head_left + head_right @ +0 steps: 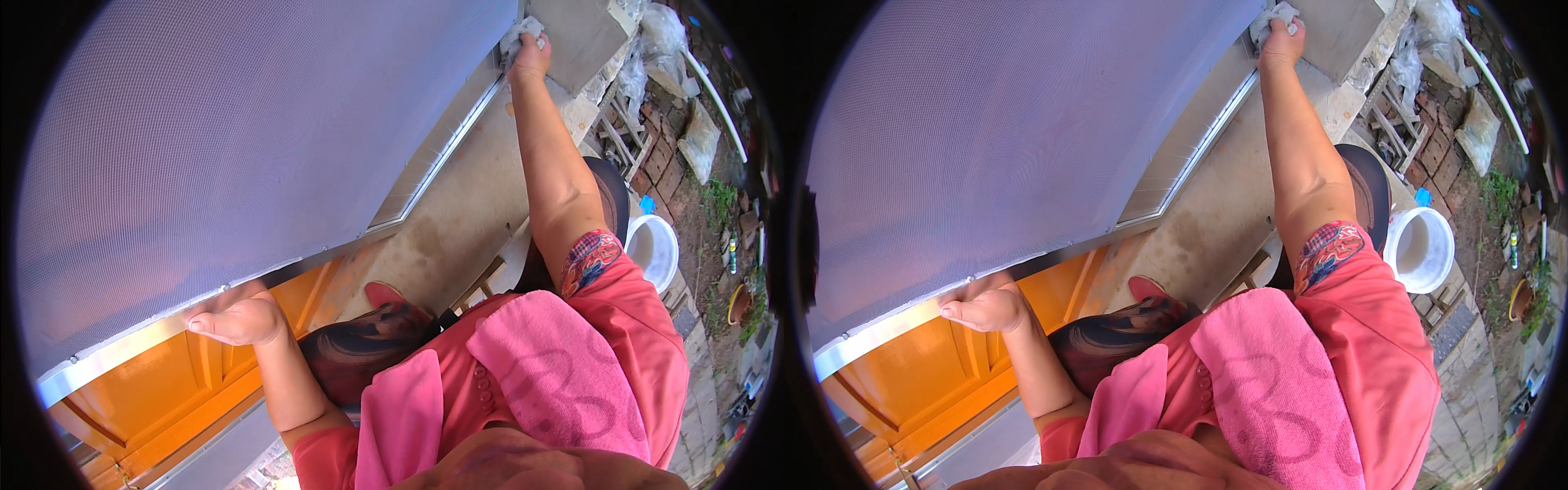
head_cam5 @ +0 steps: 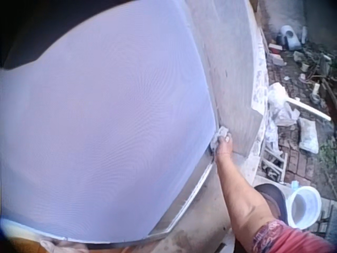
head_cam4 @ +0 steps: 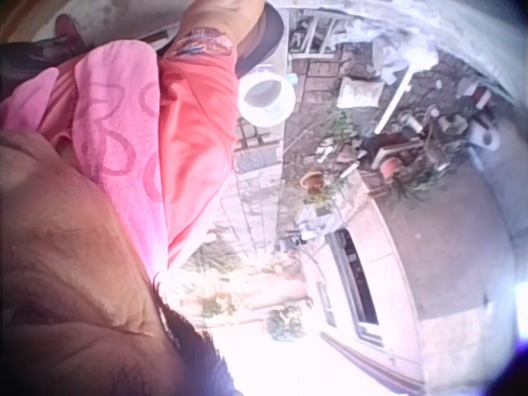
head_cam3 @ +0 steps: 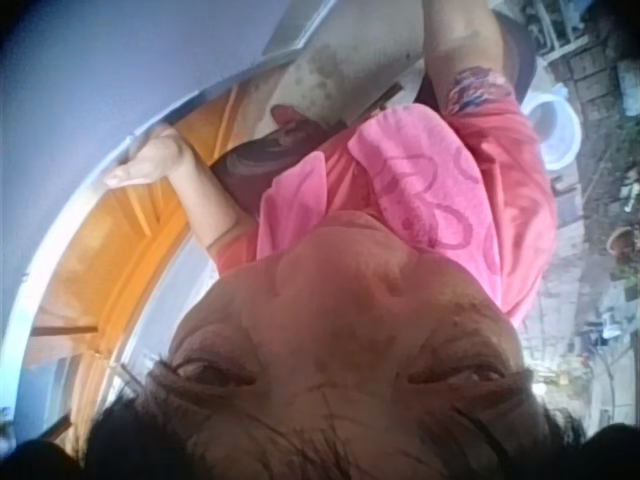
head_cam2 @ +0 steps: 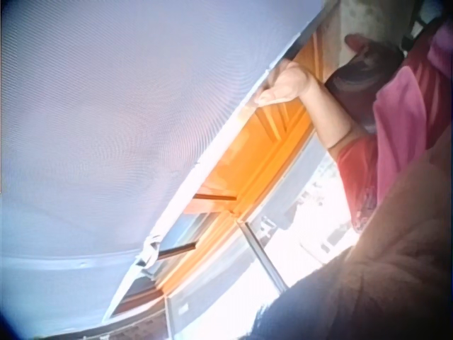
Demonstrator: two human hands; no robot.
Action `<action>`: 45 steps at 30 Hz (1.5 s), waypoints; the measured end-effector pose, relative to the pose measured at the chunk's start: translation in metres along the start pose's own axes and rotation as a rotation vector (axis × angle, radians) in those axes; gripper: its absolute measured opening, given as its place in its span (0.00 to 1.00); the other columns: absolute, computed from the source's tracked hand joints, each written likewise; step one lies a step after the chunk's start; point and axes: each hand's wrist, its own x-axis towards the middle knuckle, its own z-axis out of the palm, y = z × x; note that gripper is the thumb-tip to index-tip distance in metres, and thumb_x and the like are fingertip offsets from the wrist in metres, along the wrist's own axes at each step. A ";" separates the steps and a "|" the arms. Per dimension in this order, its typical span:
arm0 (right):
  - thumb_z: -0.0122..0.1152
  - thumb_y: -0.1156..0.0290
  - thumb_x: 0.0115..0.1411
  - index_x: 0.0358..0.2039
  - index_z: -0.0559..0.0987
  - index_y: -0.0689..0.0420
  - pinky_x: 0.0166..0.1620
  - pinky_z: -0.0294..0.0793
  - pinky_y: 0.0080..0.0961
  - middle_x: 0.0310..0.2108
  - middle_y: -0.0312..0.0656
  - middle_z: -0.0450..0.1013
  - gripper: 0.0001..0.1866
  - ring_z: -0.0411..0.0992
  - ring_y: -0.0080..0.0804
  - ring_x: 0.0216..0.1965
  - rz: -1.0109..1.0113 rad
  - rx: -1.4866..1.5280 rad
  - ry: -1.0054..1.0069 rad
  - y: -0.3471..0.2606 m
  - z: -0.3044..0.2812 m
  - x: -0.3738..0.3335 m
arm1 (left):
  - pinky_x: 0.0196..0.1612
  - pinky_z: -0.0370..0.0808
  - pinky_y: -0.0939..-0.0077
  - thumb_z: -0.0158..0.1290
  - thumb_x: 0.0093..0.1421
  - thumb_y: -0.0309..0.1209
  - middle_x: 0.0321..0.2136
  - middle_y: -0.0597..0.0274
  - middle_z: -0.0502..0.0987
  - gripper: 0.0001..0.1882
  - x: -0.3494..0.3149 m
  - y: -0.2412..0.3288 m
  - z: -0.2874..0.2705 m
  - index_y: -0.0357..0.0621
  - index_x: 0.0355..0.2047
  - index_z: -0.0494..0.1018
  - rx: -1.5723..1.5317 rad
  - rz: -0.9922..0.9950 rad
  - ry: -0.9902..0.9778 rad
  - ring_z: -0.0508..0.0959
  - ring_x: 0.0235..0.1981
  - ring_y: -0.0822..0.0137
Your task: The person wipes the metal frame and glass of a door and window using a cloth.
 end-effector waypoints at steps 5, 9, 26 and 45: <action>0.67 0.76 0.52 0.59 0.73 0.60 0.46 0.79 0.32 0.50 0.46 0.77 0.31 0.77 0.37 0.45 0.241 -0.251 0.087 0.019 -0.028 0.007 | 0.63 0.70 0.52 0.34 0.75 0.45 0.52 0.49 0.70 0.22 0.001 0.000 0.001 0.39 0.44 0.69 -0.070 -0.050 0.013 0.70 0.54 0.55; 0.67 0.76 0.51 0.56 0.76 0.60 0.44 0.79 0.32 0.46 0.45 0.78 0.29 0.78 0.37 0.43 0.260 -0.215 0.067 0.012 -0.024 -0.014 | 0.62 0.71 0.52 0.35 0.74 0.45 0.53 0.49 0.70 0.22 0.000 0.004 0.006 0.38 0.46 0.69 -0.044 -0.056 0.029 0.71 0.54 0.54; 0.59 0.69 0.58 0.68 0.63 0.59 0.56 0.74 0.39 0.61 0.51 0.69 0.36 0.72 0.45 0.56 0.227 -0.168 0.074 -0.007 0.017 -0.047 | 0.63 0.70 0.53 0.35 0.74 0.46 0.53 0.50 0.68 0.20 -0.001 0.005 0.006 0.41 0.42 0.66 -0.001 -0.061 0.056 0.69 0.55 0.55; 0.52 0.70 0.61 0.70 0.58 0.49 0.58 0.71 0.47 0.62 0.50 0.66 0.35 0.68 0.48 0.59 0.280 -0.385 -0.155 0.031 -0.030 -0.138 | 0.45 0.71 0.76 0.42 0.75 0.55 0.33 0.64 0.63 0.25 -0.002 0.001 0.015 0.44 0.35 0.61 0.026 -0.055 0.092 0.65 0.37 0.70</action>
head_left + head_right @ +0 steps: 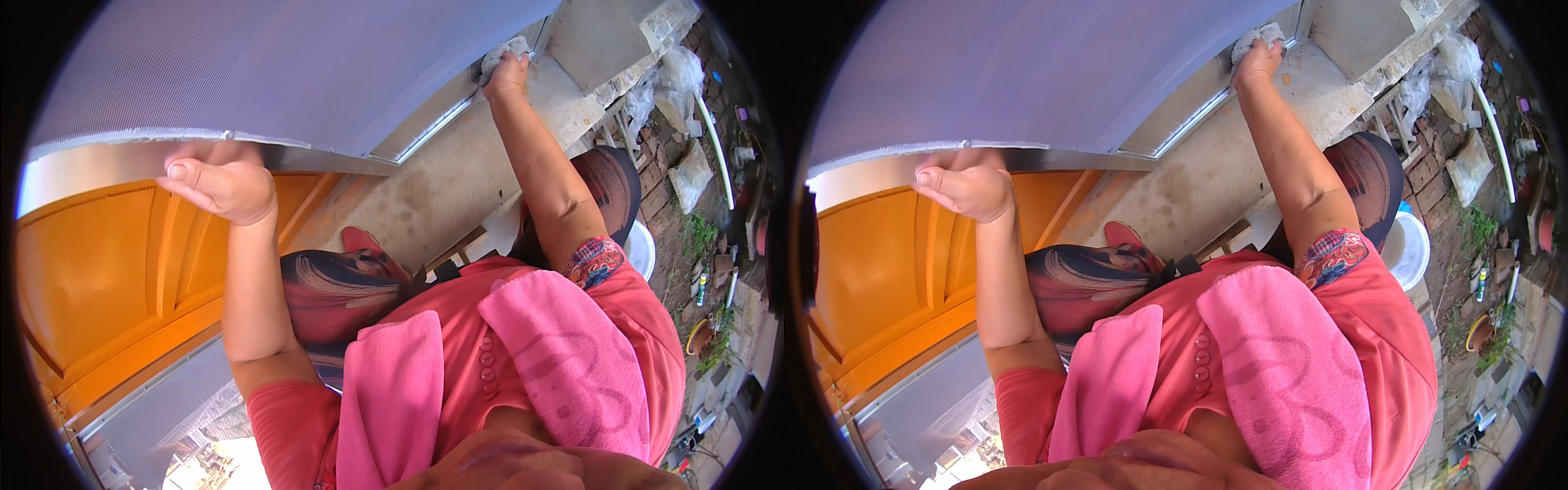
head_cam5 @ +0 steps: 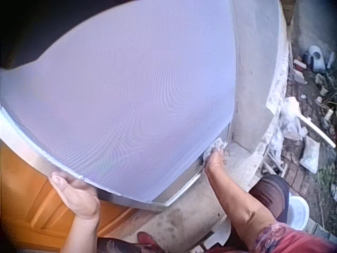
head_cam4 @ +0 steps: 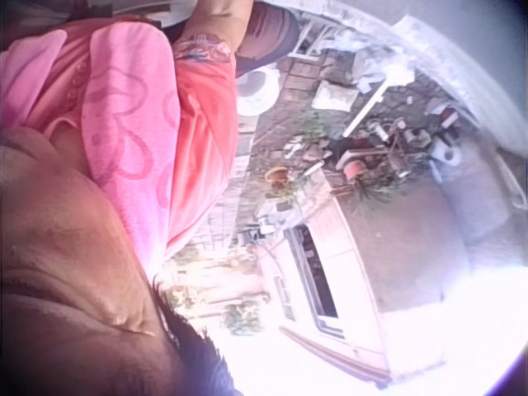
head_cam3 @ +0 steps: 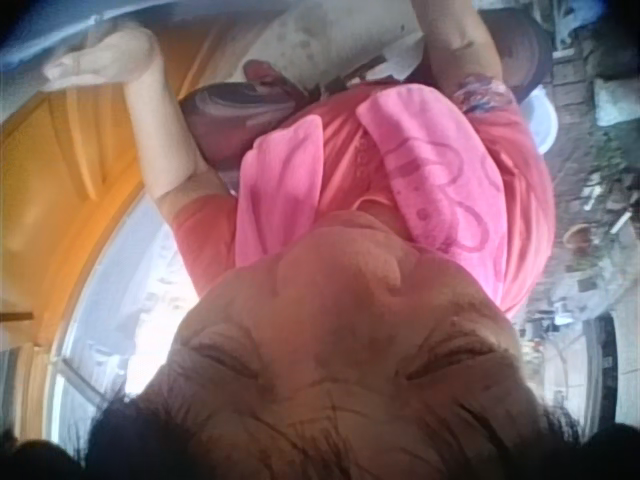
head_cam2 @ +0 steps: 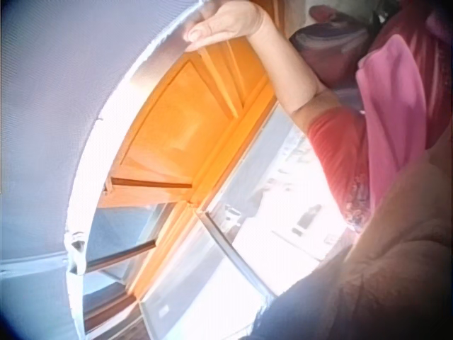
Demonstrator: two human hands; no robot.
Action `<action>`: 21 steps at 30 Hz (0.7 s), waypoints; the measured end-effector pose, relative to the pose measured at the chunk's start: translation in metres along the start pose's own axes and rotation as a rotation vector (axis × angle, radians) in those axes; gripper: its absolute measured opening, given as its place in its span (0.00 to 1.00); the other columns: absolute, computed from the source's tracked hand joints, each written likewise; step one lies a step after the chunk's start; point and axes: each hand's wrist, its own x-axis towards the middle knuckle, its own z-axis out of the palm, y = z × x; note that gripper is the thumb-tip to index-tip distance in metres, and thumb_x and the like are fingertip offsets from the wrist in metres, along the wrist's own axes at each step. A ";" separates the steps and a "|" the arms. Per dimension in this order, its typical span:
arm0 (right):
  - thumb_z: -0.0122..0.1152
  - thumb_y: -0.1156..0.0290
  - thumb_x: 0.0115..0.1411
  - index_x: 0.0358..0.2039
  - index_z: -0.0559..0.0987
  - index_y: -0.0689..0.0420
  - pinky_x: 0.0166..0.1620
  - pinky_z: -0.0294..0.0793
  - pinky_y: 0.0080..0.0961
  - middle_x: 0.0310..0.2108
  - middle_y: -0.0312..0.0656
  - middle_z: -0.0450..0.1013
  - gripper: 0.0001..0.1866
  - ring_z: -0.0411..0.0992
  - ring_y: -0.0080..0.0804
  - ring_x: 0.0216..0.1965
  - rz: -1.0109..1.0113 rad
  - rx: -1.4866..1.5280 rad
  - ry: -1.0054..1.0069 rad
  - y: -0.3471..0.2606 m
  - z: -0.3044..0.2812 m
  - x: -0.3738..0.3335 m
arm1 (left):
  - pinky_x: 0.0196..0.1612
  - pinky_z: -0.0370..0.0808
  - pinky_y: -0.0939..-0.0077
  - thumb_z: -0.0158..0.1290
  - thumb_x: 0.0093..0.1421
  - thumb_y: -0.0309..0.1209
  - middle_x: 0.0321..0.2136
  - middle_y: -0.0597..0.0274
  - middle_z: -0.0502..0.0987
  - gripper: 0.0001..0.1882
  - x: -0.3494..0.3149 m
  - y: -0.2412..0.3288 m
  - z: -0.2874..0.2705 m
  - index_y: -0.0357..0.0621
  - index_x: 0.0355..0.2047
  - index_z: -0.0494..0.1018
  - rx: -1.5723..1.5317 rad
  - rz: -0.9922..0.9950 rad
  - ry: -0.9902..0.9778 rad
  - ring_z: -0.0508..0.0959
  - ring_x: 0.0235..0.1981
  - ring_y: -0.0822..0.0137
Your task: The person wipes the metal frame and glass of a door and window using a cloth.
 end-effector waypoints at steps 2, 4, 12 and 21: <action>0.52 0.70 0.61 0.70 0.58 0.50 0.58 0.71 0.47 0.62 0.50 0.65 0.35 0.68 0.47 0.58 -0.007 -0.030 -0.023 0.020 -0.004 -0.020 | 0.45 0.69 0.78 0.41 0.75 0.54 0.34 0.63 0.64 0.26 0.000 -0.005 -0.004 0.40 0.38 0.62 0.106 0.071 -0.008 0.65 0.37 0.70; 0.53 0.69 0.61 0.70 0.58 0.51 0.59 0.70 0.46 0.62 0.51 0.65 0.36 0.67 0.47 0.58 -0.030 -0.059 -0.053 0.032 -0.004 -0.046 | 0.45 0.69 0.78 0.40 0.76 0.54 0.35 0.62 0.65 0.27 -0.001 -0.005 -0.003 0.38 0.40 0.62 0.118 0.026 0.010 0.66 0.38 0.70; 0.56 0.64 0.60 0.71 0.57 0.58 0.68 0.59 0.41 0.69 0.52 0.53 0.40 0.56 0.49 0.68 0.135 -0.173 -0.256 0.049 -0.002 -0.177 | 0.48 0.67 0.74 0.36 0.76 0.55 0.36 0.59 0.66 0.29 -0.001 0.001 -0.006 0.37 0.38 0.63 0.228 0.065 -0.065 0.65 0.38 0.67; 0.52 0.73 0.64 0.65 0.59 0.51 0.59 0.72 0.47 0.59 0.48 0.67 0.30 0.69 0.46 0.58 0.421 0.014 -0.325 0.051 -0.001 -0.218 | 0.51 0.64 0.79 0.36 0.77 0.53 0.38 0.61 0.65 0.30 0.001 0.000 -0.008 0.31 0.48 0.61 0.187 0.111 -0.123 0.63 0.40 0.70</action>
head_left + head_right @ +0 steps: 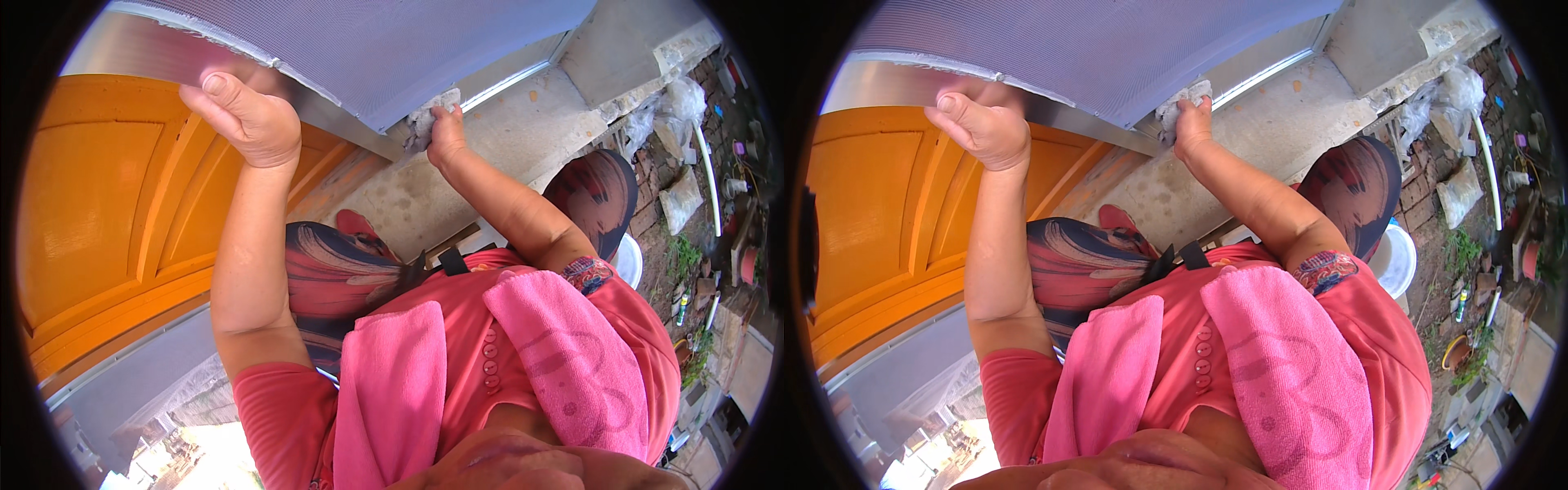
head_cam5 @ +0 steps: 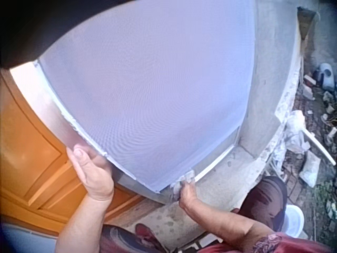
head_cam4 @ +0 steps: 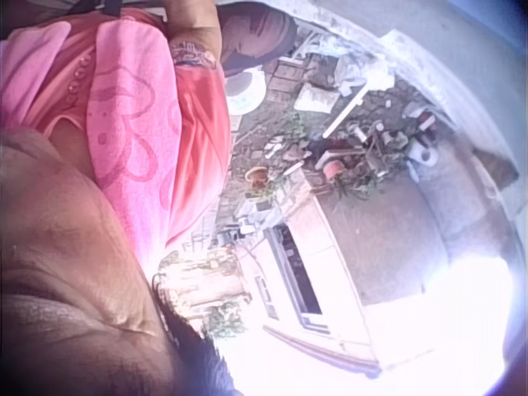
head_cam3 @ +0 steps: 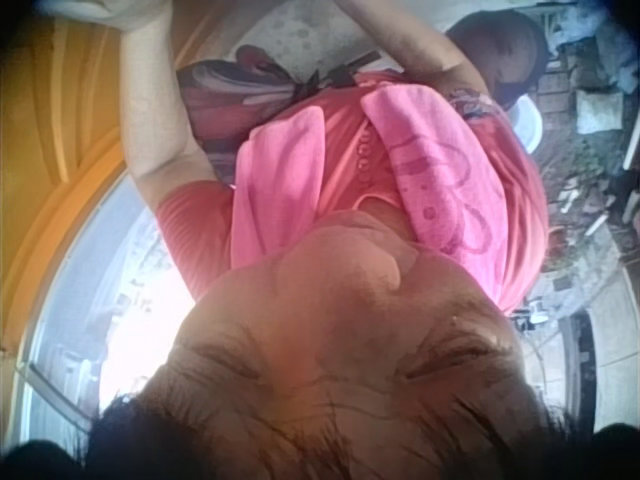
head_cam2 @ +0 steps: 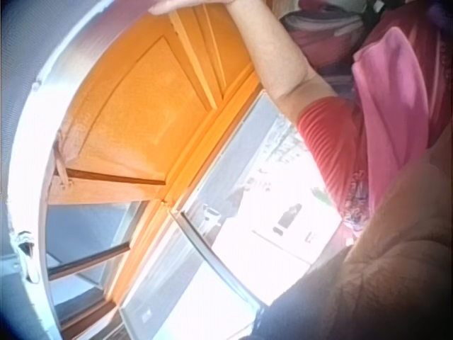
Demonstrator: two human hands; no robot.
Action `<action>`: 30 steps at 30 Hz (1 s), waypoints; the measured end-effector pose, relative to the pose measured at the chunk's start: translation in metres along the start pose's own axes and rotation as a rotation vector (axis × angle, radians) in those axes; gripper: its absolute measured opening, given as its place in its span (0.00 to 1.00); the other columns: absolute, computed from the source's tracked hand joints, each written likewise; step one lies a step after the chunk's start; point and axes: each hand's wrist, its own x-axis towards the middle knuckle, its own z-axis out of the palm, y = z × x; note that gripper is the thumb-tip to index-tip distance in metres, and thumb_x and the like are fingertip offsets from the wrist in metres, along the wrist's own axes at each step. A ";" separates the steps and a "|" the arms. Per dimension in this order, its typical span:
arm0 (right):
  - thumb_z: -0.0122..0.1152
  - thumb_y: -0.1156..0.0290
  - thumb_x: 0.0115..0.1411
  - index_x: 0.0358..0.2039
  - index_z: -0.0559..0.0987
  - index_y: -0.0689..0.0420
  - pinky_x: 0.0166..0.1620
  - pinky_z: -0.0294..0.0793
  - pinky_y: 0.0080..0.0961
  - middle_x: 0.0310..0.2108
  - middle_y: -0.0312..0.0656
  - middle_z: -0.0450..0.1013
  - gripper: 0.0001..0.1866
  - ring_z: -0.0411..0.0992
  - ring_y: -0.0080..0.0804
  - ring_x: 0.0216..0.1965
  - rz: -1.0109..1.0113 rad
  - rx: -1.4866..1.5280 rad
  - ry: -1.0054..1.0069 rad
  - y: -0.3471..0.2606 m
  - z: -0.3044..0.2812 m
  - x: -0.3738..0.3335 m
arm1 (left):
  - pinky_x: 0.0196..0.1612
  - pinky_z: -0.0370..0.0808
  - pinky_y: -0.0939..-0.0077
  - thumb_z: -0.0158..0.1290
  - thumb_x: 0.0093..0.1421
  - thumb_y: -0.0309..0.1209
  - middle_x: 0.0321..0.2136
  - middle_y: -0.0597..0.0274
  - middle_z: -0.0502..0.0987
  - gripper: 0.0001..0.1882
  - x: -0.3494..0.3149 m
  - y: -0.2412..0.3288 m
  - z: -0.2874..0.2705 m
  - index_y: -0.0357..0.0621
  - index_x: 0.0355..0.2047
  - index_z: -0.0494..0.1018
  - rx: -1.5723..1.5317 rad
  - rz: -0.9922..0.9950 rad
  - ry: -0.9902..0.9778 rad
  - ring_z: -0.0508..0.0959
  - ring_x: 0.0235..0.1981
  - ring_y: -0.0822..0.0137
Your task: The person wipes the metal frame and glass of a door and window using a cloth.
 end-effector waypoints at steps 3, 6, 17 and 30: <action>0.53 0.74 0.64 0.66 0.59 0.52 0.58 0.72 0.48 0.60 0.51 0.67 0.30 0.69 0.47 0.58 0.019 0.043 0.032 -0.025 0.001 0.006 | 0.51 0.64 0.79 0.36 0.77 0.53 0.38 0.61 0.65 0.30 0.000 -0.003 -0.003 0.30 0.50 0.60 0.016 0.035 -0.013 0.63 0.41 0.70; 0.52 0.75 0.65 0.65 0.61 0.54 0.54 0.76 0.47 0.57 0.52 0.70 0.28 0.72 0.48 0.54 -0.032 0.111 0.040 -0.041 -0.015 0.045 | 0.50 0.65 0.77 0.36 0.77 0.53 0.37 0.60 0.66 0.28 0.002 0.001 -0.002 0.34 0.44 0.62 0.053 0.029 0.015 0.64 0.39 0.69; 0.56 0.65 0.64 0.64 0.63 0.56 0.58 0.74 0.54 0.55 0.51 0.73 0.29 0.74 0.52 0.53 -0.188 0.312 0.074 -0.152 -0.074 0.149 | 0.48 0.65 0.78 0.36 0.77 0.52 0.36 0.60 0.66 0.26 0.002 0.001 -0.002 0.35 0.42 0.61 0.034 0.056 0.009 0.64 0.38 0.70; 0.42 0.53 0.70 0.57 0.73 0.58 0.64 0.69 0.51 0.59 0.48 0.73 0.25 0.70 0.49 0.59 0.239 0.192 0.014 -0.038 -0.021 0.042 | 0.45 0.63 0.79 0.36 0.77 0.52 0.34 0.64 0.64 0.26 0.002 -0.004 0.002 0.37 0.40 0.59 -0.018 0.022 -0.005 0.62 0.36 0.71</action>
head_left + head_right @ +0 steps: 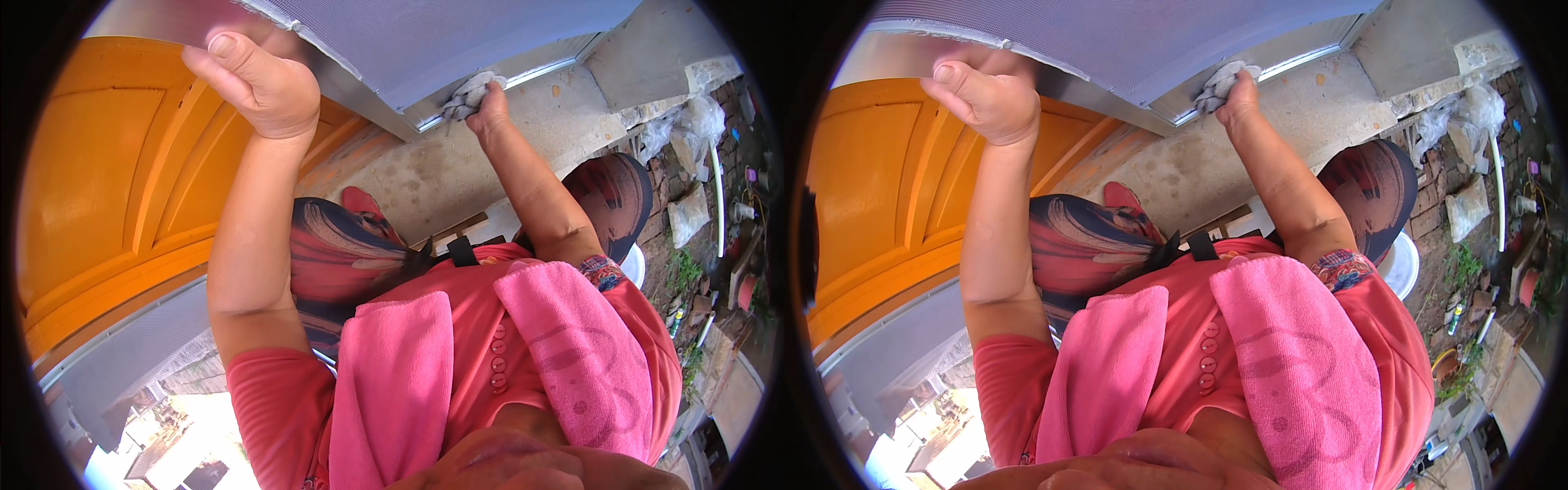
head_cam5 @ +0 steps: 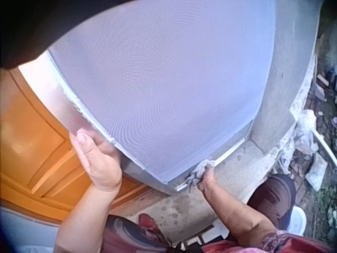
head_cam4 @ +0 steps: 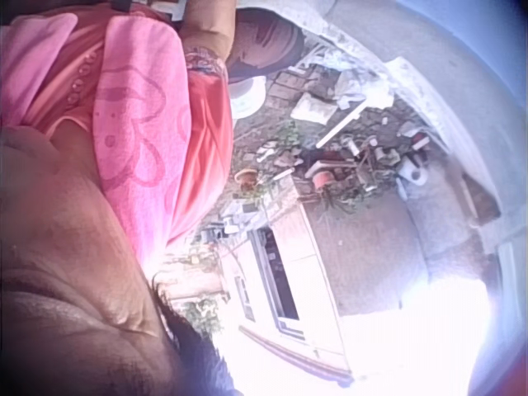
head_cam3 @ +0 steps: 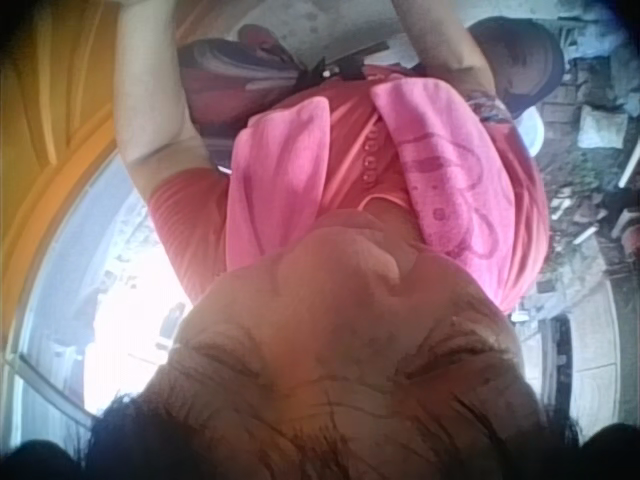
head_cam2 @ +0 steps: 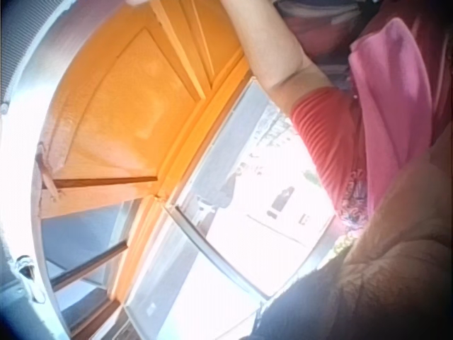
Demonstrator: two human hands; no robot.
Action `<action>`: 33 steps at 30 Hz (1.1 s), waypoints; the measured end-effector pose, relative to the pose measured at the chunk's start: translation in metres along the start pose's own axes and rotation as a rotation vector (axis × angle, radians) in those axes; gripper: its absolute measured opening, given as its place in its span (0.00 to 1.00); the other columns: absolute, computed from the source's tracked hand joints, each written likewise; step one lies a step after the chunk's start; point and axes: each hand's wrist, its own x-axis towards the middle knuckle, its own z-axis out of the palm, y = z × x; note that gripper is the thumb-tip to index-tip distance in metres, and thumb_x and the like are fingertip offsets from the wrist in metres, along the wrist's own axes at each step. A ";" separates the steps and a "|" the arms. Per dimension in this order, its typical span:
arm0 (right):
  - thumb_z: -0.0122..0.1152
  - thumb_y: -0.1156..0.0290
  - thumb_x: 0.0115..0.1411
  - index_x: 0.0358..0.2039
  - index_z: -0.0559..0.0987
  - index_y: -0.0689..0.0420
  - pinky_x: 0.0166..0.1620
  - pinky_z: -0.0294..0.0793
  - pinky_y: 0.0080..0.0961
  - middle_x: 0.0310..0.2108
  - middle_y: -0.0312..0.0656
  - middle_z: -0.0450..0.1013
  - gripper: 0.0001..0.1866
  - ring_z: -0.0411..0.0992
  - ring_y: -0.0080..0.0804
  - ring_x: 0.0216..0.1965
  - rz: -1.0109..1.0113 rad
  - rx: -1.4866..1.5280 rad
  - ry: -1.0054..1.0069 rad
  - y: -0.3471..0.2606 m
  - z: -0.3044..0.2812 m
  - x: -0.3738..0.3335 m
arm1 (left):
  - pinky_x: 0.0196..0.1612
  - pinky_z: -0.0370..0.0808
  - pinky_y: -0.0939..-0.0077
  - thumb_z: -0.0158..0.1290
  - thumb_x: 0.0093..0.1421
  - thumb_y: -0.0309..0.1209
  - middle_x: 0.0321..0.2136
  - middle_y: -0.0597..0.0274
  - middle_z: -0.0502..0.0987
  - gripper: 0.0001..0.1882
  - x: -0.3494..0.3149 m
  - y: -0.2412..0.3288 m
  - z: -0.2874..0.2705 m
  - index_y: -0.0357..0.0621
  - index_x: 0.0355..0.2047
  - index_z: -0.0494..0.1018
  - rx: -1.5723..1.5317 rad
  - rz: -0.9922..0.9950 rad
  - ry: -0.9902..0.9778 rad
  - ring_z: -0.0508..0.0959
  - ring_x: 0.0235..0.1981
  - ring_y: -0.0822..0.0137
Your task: The person wipes the metal frame and glass of a door and window using a cloth.
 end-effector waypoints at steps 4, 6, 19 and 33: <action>0.39 0.58 0.72 0.59 0.72 0.61 0.66 0.67 0.49 0.61 0.49 0.72 0.25 0.70 0.48 0.61 0.240 -0.060 -0.061 0.046 0.025 -0.055 | 0.42 0.65 0.80 0.36 0.75 0.57 0.32 0.63 0.65 0.29 -0.001 -0.001 -0.001 0.39 0.37 0.61 0.005 -0.033 0.032 0.64 0.34 0.73; 0.42 0.60 0.71 0.58 0.72 0.62 0.65 0.68 0.50 0.59 0.49 0.73 0.23 0.71 0.49 0.60 0.235 -0.137 -0.101 0.068 0.027 -0.067 | 0.40 0.66 0.80 0.36 0.74 0.59 0.31 0.63 0.66 0.30 0.000 0.000 0.001 0.41 0.35 0.61 -0.012 -0.065 0.048 0.65 0.32 0.73; 0.42 0.61 0.69 0.58 0.73 0.63 0.62 0.72 0.56 0.58 0.53 0.74 0.25 0.71 0.54 0.59 0.113 -0.045 -0.087 -0.004 -0.006 0.013 | 0.38 0.65 0.82 0.42 0.74 0.54 0.35 0.69 0.65 0.35 -0.010 -0.007 -0.002 0.36 0.61 0.47 -0.169 -0.210 0.093 0.64 0.34 0.76; 0.50 0.68 0.65 0.52 0.75 0.61 0.57 0.75 0.54 0.49 0.49 0.77 0.18 0.75 0.51 0.50 0.273 -0.232 -0.212 0.057 0.015 -0.052 | 0.43 0.66 0.78 0.37 0.74 0.58 0.35 0.63 0.65 0.29 0.000 -0.007 -0.004 0.41 0.36 0.60 -0.041 -0.035 0.019 0.64 0.35 0.72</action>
